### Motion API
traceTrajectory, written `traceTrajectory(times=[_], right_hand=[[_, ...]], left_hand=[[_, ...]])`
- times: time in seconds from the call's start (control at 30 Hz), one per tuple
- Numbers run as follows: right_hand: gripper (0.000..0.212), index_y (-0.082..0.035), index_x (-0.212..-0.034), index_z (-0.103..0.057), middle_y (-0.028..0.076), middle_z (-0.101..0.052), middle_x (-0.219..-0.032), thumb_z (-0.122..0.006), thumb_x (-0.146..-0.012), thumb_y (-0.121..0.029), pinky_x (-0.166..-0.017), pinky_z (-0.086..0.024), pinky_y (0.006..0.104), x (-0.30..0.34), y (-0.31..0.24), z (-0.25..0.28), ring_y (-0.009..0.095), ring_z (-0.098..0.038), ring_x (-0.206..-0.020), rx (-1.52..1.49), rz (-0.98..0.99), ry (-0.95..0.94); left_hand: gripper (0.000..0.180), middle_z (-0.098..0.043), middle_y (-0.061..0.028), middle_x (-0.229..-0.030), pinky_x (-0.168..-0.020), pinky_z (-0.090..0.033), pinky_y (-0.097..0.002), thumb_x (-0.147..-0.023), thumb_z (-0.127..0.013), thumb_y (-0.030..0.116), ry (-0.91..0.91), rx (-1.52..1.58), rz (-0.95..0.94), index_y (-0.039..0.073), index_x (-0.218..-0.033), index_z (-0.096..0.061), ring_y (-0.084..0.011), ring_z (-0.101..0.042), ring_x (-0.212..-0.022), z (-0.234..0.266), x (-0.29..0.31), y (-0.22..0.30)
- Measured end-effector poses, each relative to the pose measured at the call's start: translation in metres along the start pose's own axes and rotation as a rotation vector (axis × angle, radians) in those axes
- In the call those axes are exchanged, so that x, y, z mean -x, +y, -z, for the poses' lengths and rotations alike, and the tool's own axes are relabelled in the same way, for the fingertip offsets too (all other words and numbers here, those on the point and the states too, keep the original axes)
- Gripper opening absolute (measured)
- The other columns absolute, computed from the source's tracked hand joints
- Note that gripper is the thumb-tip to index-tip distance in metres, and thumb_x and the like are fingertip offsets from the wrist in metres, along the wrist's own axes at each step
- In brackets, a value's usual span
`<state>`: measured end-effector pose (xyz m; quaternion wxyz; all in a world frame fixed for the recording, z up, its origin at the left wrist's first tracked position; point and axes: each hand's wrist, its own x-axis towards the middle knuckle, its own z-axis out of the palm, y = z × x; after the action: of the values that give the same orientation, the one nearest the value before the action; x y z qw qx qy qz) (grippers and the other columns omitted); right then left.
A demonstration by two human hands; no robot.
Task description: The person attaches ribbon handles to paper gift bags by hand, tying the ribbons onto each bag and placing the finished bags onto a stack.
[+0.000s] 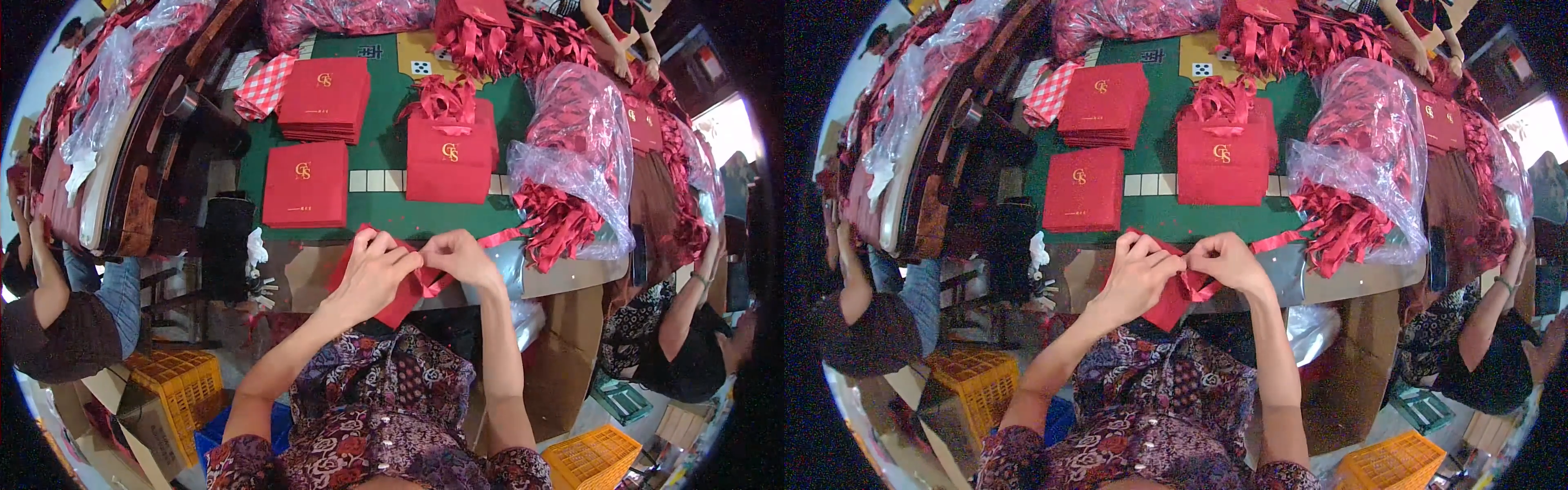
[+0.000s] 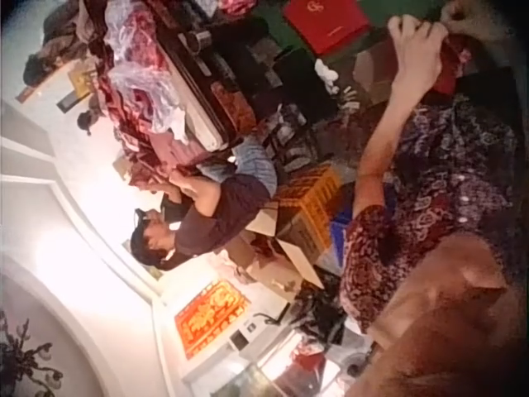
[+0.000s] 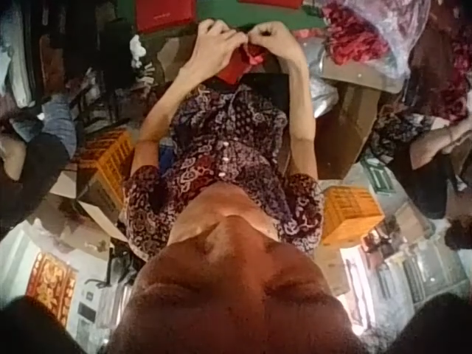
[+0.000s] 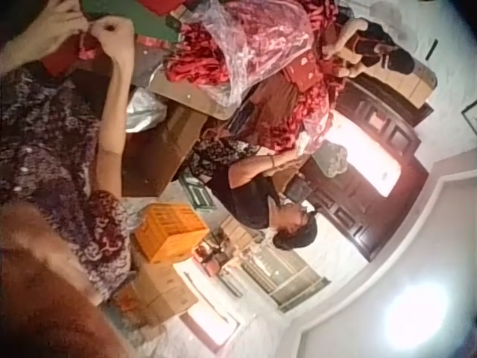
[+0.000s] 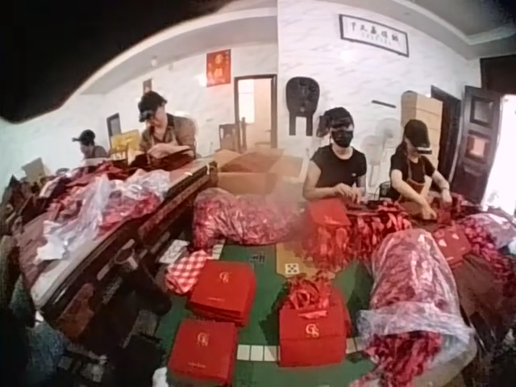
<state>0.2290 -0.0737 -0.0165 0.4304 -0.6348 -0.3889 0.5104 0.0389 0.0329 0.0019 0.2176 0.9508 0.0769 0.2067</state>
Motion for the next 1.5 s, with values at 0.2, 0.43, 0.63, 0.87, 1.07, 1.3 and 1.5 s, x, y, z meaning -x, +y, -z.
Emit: traceTrajectory(times=[0.2,0.43,0.63,0.87,1.07,1.3,1.5], right_hand=[[0.013,0.001,-0.079,-0.072,-0.002,-0.067,-0.071,-0.075,-0.085,-0.01,-0.058,-0.045,0.024,-0.01,0.013,-0.02,0.004,-0.056,-0.065,-0.196,-0.051,0.297],[0.02,0.0,-0.091,-0.075,0.006,-0.067,-0.081,-0.076,-0.089,-0.02,-0.063,-0.047,0.0272,0.002,0.019,-0.011,0.012,-0.061,-0.07,0.124,0.212,0.51],[0.024,-0.005,-0.092,-0.073,0.01,-0.069,-0.092,-0.079,-0.082,-0.026,-0.068,-0.051,0.0375,0.049,0.006,-0.011,0.028,-0.066,-0.079,0.567,0.283,0.238],[0.023,0.0,-0.089,-0.066,0.017,-0.063,-0.075,-0.073,-0.088,-0.022,-0.062,-0.047,0.0401,0.056,-0.018,-0.026,0.033,-0.062,-0.066,0.405,0.068,0.328],[0.023,-0.002,-0.084,-0.062,0.0,-0.057,-0.066,-0.071,-0.095,-0.02,-0.055,-0.039,0.0249,0.055,-0.021,-0.026,0.002,-0.051,-0.065,0.1,0.043,0.221],[0.018,-0.002,-0.114,-0.064,-0.002,-0.063,-0.091,-0.065,-0.099,-0.012,-0.069,-0.053,0.0216,0.047,-0.039,-0.039,0.005,-0.063,-0.079,-0.393,0.041,0.178],[0.014,-0.003,-0.111,-0.064,0.0,-0.066,-0.089,-0.061,-0.101,-0.012,-0.069,-0.055,0.0235,0.037,-0.03,-0.046,0.006,-0.063,-0.078,-0.442,0.079,0.236]], left_hand=[[0.018,-0.068,0.0021,-0.086,-0.097,-0.032,-0.0427,-0.079,-0.077,0.019,-0.013,0.044,0.054,0.015,-0.093,-0.067,-0.0203,-0.056,-0.093,0.001,0.0,0.0],[0.02,-0.068,0.0025,-0.083,-0.092,-0.034,-0.0408,-0.078,-0.079,0.016,0.017,0.111,0.207,0.015,-0.093,-0.066,-0.0204,-0.057,-0.087,-0.001,0.002,-0.001],[0.022,-0.069,0.0013,-0.087,-0.089,-0.037,-0.0417,-0.077,-0.078,0.017,0.045,0.194,0.414,0.015,-0.094,-0.065,-0.0235,-0.061,-0.085,-0.006,0.003,-0.021],[0.024,-0.071,-0.0037,-0.09,-0.088,-0.046,-0.0414,-0.079,-0.078,0.017,-0.01,0.322,0.538,0.01,-0.096,-0.063,-0.0255,-0.068,-0.089,-0.017,-0.003,-0.039],[0.021,-0.071,-0.0076,-0.087,-0.075,-0.054,-0.0331,-0.082,-0.076,0.008,-0.003,0.418,0.49,0.003,-0.098,-0.063,-0.0172,-0.071,-0.087,0.004,-0.004,-0.032],[0.019,-0.073,-0.0091,-0.088,-0.079,-0.049,-0.0418,-0.085,-0.074,0.016,0.029,0.499,0.582,0.008,-0.099,-0.064,-0.0306,-0.071,-0.082,-0.006,-0.019,-0.029],[0.023,-0.068,-0.0077,-0.104,-0.092,-0.038,-0.0463,-0.089,-0.065,0.008,0.08,0.333,0.372,0.011,-0.112,-0.061,-0.0293,-0.06,-0.103,-0.011,-0.021,-0.016]])
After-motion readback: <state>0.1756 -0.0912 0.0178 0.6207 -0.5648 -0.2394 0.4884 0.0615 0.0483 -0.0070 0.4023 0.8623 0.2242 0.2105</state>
